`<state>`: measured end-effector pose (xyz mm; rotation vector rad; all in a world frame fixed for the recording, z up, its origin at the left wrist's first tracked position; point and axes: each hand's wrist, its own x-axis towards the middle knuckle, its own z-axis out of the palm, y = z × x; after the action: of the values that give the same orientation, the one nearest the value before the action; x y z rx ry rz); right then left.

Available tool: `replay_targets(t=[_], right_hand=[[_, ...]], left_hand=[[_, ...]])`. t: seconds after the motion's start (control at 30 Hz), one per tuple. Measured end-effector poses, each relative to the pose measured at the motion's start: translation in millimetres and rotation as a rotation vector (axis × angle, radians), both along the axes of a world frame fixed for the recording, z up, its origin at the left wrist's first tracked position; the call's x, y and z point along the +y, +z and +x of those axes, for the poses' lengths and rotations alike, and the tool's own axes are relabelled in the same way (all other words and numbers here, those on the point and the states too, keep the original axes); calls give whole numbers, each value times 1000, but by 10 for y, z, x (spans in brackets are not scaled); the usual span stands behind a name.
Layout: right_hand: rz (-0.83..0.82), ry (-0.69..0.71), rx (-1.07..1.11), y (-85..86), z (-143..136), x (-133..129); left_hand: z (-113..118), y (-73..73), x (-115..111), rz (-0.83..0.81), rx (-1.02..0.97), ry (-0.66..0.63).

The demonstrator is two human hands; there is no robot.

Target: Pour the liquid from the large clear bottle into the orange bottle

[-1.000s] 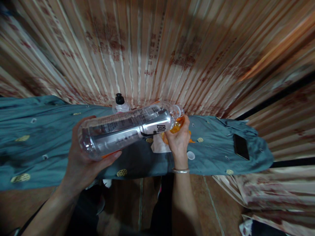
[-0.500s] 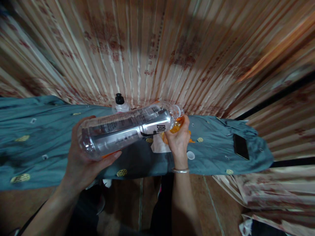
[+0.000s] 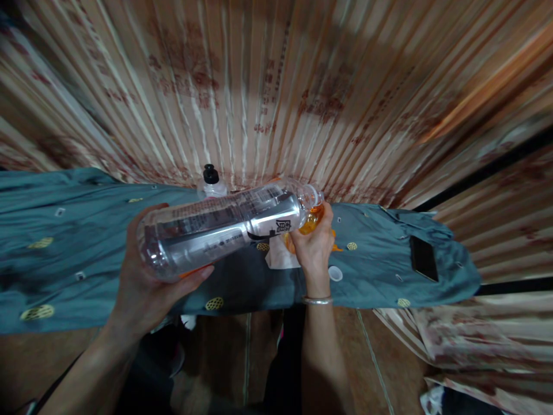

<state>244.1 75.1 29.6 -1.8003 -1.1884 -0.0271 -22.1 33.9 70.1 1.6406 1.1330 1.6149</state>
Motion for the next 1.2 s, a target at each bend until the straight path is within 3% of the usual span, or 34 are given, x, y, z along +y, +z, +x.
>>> replay_targets(t=[1.2], right_hand=[[27,-6,-35,-27,16,-4]], left_hand=[[18,55,-18,-45,-25,2]])
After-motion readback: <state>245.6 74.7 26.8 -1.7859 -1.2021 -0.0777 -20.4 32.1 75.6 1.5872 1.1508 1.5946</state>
